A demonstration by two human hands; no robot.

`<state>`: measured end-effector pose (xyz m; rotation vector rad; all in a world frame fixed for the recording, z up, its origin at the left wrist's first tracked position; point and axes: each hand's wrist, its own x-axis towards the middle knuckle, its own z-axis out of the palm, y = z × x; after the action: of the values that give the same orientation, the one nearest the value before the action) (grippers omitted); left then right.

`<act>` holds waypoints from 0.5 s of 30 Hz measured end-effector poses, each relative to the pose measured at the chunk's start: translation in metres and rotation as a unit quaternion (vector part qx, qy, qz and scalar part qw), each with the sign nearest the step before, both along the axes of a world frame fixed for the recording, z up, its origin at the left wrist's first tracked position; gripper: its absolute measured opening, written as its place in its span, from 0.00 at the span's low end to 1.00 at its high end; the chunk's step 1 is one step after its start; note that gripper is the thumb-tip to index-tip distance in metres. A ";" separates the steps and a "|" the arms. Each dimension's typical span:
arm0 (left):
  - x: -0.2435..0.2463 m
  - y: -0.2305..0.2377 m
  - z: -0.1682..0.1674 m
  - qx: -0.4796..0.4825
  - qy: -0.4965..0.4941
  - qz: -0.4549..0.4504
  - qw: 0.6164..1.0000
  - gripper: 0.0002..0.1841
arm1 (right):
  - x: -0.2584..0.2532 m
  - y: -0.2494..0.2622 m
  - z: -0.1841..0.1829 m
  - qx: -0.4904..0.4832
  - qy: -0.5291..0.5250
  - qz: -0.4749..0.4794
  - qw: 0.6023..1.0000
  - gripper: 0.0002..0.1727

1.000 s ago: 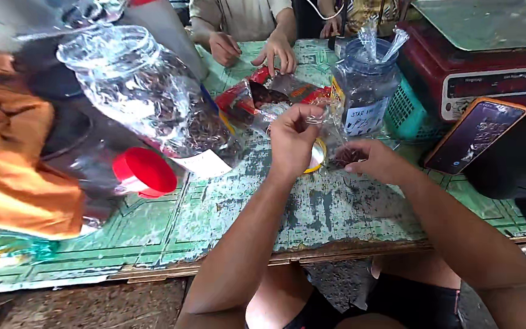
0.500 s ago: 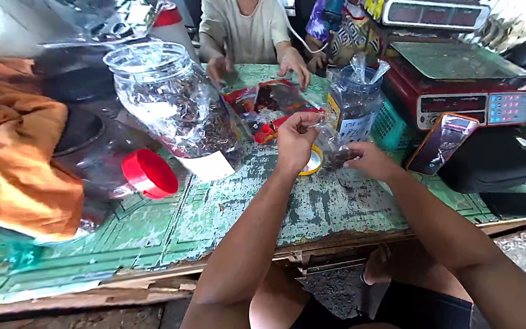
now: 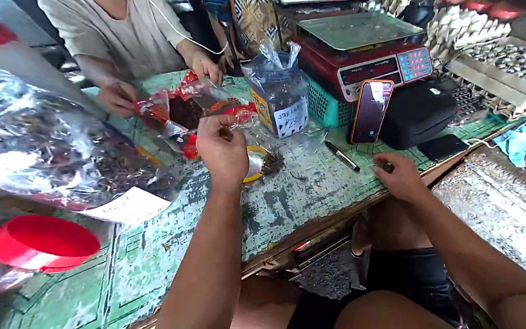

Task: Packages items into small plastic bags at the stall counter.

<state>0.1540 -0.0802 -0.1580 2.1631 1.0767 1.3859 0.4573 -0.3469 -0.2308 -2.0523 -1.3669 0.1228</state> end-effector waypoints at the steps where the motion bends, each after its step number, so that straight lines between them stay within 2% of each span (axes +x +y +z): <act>1: -0.001 -0.004 0.003 0.032 0.031 -0.005 0.999 0.19 | 0.001 0.002 0.001 -0.004 0.003 0.001 1.000 0.18; 3: 0.001 -0.016 0.009 0.100 0.088 -0.049 0.990 0.22 | 0.005 0.013 0.002 -0.011 -0.006 0.002 1.000 0.20; 5: 0.010 -0.035 0.012 0.133 0.141 -0.123 0.973 0.15 | 0.014 0.028 0.007 -0.041 -0.023 0.005 0.999 0.23; 7: 0.020 -0.049 0.005 0.097 0.224 -0.217 0.945 0.09 | 0.020 0.040 0.010 -0.059 -0.055 0.032 0.996 0.25; 9: 0.028 -0.052 -0.009 0.025 0.340 -0.292 0.894 0.07 | 0.025 0.045 0.008 -0.052 -0.094 0.071 0.992 0.28; 11: 0.032 -0.046 -0.024 0.002 0.392 -0.313 0.865 0.08 | 0.034 0.047 0.007 -0.056 -0.129 0.112 0.984 0.34; 15: 0.031 -0.041 -0.027 -0.021 0.406 -0.296 0.864 0.03 | 0.051 0.048 0.011 -0.096 -0.171 0.142 0.970 0.40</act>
<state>0.1846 -0.1211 -0.1854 2.7673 0.5270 0.1516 0.5082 -0.2989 -0.2198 -2.0897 -1.9276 0.0227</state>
